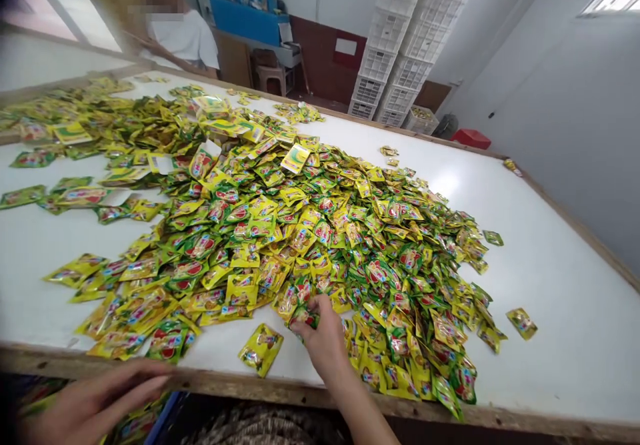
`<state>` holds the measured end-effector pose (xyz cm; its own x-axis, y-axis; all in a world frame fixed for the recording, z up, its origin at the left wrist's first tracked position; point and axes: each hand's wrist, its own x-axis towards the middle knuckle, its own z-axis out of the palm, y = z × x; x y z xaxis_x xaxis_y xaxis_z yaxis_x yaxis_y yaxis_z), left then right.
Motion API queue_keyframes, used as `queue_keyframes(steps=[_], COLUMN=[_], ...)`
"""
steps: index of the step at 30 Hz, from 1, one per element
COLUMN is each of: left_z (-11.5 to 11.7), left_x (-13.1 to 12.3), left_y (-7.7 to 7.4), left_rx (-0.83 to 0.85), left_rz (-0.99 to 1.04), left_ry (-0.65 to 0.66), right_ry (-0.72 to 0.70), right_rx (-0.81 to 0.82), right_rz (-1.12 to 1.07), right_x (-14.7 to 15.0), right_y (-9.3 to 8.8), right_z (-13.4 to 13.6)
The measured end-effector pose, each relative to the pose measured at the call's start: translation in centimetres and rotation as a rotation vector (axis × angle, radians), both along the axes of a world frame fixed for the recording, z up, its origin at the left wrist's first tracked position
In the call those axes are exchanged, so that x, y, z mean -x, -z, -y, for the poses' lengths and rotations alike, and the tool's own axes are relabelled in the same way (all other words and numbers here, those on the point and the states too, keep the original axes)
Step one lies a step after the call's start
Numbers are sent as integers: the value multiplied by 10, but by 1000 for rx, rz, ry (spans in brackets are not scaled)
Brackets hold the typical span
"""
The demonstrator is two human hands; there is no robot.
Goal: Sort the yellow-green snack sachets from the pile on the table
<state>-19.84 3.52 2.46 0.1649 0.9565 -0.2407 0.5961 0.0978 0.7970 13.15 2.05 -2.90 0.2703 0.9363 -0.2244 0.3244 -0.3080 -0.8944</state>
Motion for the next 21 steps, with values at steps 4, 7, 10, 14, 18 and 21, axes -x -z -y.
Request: queue_keyframes(steps=[4, 7, 10, 14, 18, 21], left_z=[-33, -33, -20, -14, -21, -25], left_x=[-59, -105, -130, -133, -123, -116], left_y=[16, 25, 35, 42, 40, 35], left_rx=[27, -71, -166, 9, 144, 186], left_rz=[-60, -140, -170, 126, 327, 398], left_ry=[279, 313, 281, 207, 243, 206], right_ry=[-51, -81, -110, -236, -446, -505], right_rx=[103, 21, -23, 2, -49, -79], right_rz=[-424, -398, -359, -286, -63, 35], right_x=[7, 15, 12, 7, 18, 29], right_y=[2, 0, -8, -24, -28, -21], right_z=[7, 10, 12, 10, 2, -3])
